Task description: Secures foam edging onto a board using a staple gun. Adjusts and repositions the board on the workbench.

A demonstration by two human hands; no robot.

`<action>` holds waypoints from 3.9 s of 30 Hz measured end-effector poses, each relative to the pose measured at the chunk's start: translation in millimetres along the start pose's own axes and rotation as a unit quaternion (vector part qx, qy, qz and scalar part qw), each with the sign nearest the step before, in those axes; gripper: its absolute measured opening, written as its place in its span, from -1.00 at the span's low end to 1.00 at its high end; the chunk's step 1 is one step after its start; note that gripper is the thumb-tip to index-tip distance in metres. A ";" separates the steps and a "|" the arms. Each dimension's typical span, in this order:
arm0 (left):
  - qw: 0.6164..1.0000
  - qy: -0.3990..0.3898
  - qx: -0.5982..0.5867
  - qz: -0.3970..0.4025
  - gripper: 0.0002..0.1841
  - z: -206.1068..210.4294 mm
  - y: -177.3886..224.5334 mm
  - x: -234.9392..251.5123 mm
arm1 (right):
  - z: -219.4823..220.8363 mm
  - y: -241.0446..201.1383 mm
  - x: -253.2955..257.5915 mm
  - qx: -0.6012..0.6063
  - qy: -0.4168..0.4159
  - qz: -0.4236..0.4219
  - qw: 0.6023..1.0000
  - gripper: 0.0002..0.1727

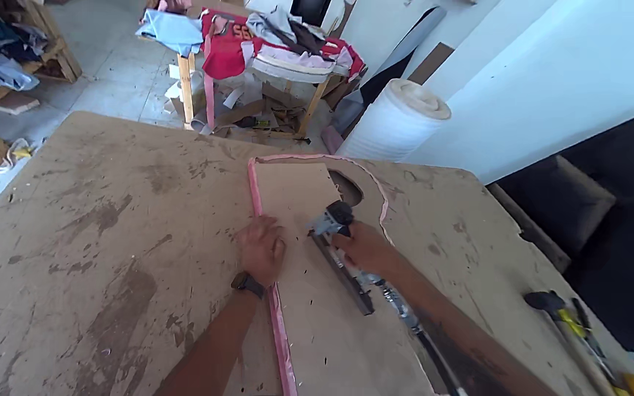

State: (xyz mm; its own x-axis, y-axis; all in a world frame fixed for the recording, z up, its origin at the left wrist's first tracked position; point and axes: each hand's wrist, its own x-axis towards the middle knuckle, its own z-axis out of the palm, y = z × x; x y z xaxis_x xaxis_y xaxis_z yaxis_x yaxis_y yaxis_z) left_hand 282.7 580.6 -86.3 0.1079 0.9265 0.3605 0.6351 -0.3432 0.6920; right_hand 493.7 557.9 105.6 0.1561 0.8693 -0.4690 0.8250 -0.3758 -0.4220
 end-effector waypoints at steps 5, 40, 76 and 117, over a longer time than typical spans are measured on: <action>0.937 -0.260 0.229 0.042 -0.13 38.8 27.5 102.5 | -76.9 40.2 82.5 0.051 0.079 -0.013 0.995 -0.61; 0.990 -0.084 -0.098 -0.054 -0.50 20.5 21.5 113.7 | -42.0 -98.4 227.2 0.065 0.023 -0.022 0.997 -0.64; 0.898 -0.335 0.228 0.172 -0.32 60.6 34.8 124.0 | -65.9 86.6 87.3 0.035 0.025 0.023 0.999 -0.60; 0.873 -0.367 0.129 0.295 -0.80 136.8 90.7 221.0 | -63.9 207.8 -87.9 0.183 0.104 0.036 0.977 -0.66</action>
State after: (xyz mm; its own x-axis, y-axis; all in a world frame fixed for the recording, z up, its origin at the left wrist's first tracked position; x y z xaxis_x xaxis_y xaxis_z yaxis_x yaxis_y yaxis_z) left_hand 468.8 775.4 -29.4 0.8753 0.4816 0.0438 0.4438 -0.8360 0.3227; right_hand 686.2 423.9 108.8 0.3449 0.8682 -0.3568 0.5638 -0.4955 -0.6608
